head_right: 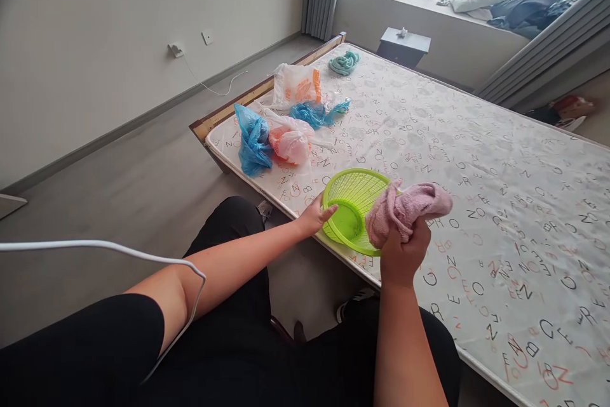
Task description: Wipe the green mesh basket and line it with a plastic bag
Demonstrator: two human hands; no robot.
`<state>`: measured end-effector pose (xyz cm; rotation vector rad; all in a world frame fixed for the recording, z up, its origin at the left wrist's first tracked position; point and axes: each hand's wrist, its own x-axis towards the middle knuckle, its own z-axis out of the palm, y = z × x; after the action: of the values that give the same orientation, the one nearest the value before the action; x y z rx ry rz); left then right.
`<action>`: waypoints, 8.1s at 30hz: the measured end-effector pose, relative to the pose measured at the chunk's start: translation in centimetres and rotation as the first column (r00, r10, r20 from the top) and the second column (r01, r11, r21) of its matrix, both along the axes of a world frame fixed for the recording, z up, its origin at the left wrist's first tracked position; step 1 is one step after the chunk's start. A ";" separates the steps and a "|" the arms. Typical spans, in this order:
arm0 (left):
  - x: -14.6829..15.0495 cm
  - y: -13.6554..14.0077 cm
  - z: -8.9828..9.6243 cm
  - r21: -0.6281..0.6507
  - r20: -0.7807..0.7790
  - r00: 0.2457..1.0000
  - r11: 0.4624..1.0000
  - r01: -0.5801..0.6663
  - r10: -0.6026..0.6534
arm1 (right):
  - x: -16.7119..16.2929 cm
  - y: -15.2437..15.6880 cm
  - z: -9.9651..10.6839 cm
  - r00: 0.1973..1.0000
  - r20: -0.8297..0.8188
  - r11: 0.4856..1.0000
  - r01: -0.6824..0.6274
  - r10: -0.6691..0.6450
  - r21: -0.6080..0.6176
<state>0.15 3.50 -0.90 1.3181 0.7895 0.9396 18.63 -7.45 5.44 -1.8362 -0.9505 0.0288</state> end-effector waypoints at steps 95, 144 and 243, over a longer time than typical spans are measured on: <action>2.4 0.3 0.1 -0.018 0.127 0.987 0.995 -0.097 0.098 | 0.2 1.8 -1.1 0.996 0.073 0.970 -0.025 0.044 -0.242; 2.2 0.4 -0.3 -0.009 0.076 0.991 0.994 -0.108 0.108 | -0.1 1.8 -0.7 0.996 0.076 0.962 -0.030 0.053 -0.272; 2.4 0.4 0.2 -0.036 0.068 0.991 0.993 -0.111 0.114 | -0.1 2.0 -0.4 0.995 0.071 0.945 -0.045 0.071 -0.323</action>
<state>2.56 3.92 -0.74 1.2160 0.8282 1.0527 18.51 -5.46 5.02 -2.1208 -1.1088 0.1541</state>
